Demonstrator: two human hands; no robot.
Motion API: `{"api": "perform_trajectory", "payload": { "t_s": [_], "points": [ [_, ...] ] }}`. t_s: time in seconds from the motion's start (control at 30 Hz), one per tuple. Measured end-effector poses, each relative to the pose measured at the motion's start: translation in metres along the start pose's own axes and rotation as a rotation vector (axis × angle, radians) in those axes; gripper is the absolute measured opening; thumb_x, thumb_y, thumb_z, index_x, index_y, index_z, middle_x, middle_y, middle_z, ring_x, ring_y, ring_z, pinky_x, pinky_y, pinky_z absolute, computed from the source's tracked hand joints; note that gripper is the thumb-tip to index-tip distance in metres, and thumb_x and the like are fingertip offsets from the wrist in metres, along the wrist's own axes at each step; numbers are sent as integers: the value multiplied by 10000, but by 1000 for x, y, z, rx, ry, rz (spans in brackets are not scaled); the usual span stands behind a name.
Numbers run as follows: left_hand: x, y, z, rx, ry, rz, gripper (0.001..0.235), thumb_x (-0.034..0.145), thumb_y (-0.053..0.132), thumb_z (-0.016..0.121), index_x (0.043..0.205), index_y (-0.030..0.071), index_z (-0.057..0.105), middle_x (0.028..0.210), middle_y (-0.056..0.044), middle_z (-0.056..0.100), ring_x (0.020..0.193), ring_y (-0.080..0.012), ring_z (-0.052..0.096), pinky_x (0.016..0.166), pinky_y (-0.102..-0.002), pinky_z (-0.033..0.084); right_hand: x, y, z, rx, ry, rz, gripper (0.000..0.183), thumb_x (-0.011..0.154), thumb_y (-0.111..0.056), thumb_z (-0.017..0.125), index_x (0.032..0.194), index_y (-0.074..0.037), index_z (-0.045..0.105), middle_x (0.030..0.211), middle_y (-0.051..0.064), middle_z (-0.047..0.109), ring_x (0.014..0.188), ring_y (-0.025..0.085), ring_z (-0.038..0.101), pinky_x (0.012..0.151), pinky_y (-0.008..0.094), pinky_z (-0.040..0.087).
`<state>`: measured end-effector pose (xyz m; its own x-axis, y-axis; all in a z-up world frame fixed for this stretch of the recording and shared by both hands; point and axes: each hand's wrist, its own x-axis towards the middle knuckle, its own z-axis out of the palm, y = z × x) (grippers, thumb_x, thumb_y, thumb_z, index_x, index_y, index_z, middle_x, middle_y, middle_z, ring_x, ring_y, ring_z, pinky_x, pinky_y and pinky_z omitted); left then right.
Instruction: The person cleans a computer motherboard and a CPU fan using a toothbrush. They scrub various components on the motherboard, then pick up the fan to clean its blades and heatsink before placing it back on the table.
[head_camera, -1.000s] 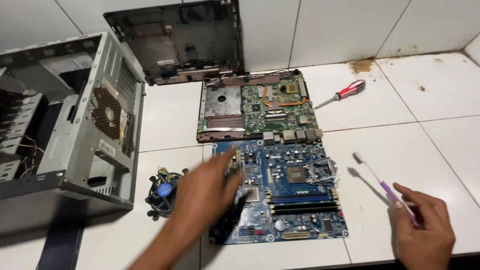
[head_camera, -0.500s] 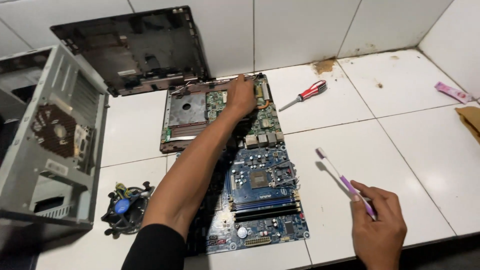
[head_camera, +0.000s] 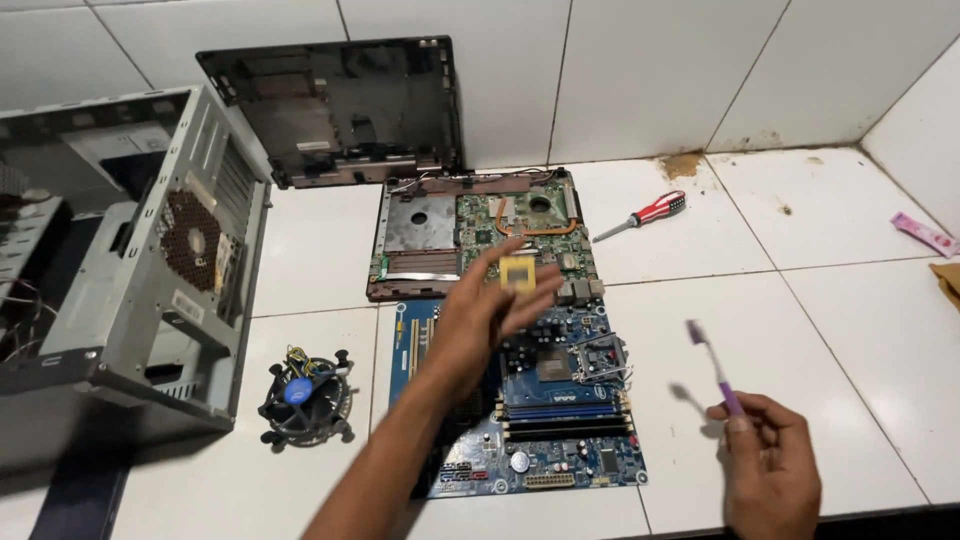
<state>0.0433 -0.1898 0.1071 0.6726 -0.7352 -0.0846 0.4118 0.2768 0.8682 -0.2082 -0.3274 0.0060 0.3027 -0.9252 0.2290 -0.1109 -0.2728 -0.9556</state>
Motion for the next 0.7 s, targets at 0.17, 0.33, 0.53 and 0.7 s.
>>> {"api": "perform_trajectory", "payload": {
  "t_s": [0.17, 0.33, 0.53, 0.7],
  "points": [
    [-63, -42, -17, -139, -45, 51, 529, 981, -58, 449, 1503, 20, 476, 1591, -257, 527, 1366, -401, 627, 1150, -443, 521, -67, -53, 29, -430, -112, 204, 340, 866, -204, 797, 1179, -322, 858, 648, 6, 780, 498, 137, 590, 502, 254, 490],
    [-100, -62, -28, -296, -44, -6, 520, 951, 44, 612, 1463, 39, 522, 1499, -267, 628, 1369, -373, 637, 1161, -459, 515, -116, -73, 46, -630, -290, -140, 537, 928, -186, 645, 1376, -475, 710, 731, -69, 690, 503, 122, 590, 577, 214, 457],
    [-116, -58, -47, -454, 14, -31, 502, 994, 25, 468, 1492, 5, 525, 1543, -280, 594, 1390, -412, 613, 1124, -413, 529, -142, -22, 60, -622, -349, -111, 509, 962, -275, 555, 1411, -482, 672, 690, -26, 640, 521, 130, 623, 594, 241, 473],
    [-125, -64, -62, -447, -27, 24, 525, 1026, 91, 514, 1541, -7, 479, 1576, -259, 553, 1374, -394, 627, 1127, -414, 541, -145, 69, 53, -665, -492, -231, 667, 875, -277, 667, 1469, -565, 570, 645, -23, 540, 514, 151, 600, 613, 258, 500]
  ]
}}
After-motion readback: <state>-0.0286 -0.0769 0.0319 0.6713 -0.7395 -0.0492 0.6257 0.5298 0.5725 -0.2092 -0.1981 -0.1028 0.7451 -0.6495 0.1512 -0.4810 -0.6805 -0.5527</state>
